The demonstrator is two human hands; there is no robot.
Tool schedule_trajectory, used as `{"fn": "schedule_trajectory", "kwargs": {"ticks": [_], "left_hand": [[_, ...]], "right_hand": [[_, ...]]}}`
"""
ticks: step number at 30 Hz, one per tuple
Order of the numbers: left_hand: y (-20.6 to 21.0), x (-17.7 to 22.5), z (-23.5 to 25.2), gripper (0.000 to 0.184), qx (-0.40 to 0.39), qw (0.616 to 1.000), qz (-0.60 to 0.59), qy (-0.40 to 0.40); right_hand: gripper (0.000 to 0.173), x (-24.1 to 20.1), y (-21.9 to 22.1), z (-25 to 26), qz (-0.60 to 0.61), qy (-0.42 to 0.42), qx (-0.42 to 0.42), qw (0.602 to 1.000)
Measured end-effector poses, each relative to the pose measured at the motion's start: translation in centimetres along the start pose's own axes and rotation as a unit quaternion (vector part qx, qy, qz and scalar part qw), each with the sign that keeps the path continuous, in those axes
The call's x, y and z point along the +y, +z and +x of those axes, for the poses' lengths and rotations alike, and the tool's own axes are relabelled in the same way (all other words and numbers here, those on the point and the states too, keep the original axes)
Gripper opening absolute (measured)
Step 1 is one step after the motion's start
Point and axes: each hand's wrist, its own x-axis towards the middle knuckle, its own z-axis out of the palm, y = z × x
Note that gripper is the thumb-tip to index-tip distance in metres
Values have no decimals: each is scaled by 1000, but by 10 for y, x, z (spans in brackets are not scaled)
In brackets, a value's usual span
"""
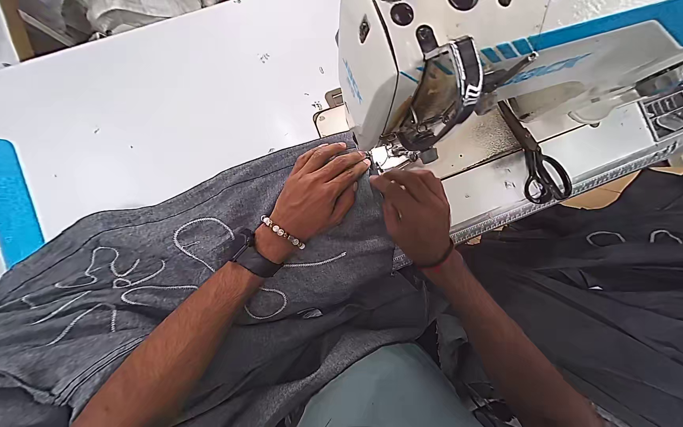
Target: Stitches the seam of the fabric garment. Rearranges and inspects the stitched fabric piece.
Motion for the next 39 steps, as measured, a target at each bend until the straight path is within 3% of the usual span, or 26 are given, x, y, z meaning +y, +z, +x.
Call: {"fn": "schedule_trajectory", "kwargs": {"ticks": [5, 9, 14, 17, 19, 21, 23, 26, 27, 31, 34, 39], "left_hand": [[-4, -27, 7, 41, -18, 997, 7, 77], [-8, -38, 13, 41, -26, 993, 27, 110], [-3, 7, 7, 48, -26, 999, 39, 16], [10, 32, -1, 69, -25, 995, 82, -58], [12, 33, -6, 74, -17, 994, 84, -70], [9, 29, -7, 66, 1, 997, 63, -52], [6, 26, -8, 48, 3, 998, 49, -37], [7, 24, -7, 41, -1, 998, 55, -33], [7, 24, -6, 40, -1, 997, 61, -37], [8, 29, -6, 40, -1, 996, 72, -45], [7, 31, -2, 38, 5, 995, 87, -44], [6, 33, -1, 32, 20, 991, 131, -32]], "right_hand": [[36, -7, 2, -19, -25, -22, -42, 999], [32, -14, 9, -24, -69, 16, 17, 997], [24, -16, 7, -19, -55, 107, 40, 992], [29, -11, 1, 0, -54, 215, -13, 975], [25, -17, -6, 17, -46, 210, -74, 974], [24, -25, -12, 31, -17, 177, -112, 978], [25, -36, -12, 33, 18, 187, -95, 977], [61, -50, -14, 14, 122, 305, -71, 942], [65, -50, -14, 2, 149, 329, -68, 930], [41, -50, -24, -31, 282, 375, -108, 876], [40, -47, -26, -35, 262, 327, -54, 906], [39, -38, -21, -23, 201, 330, -79, 919]]}}
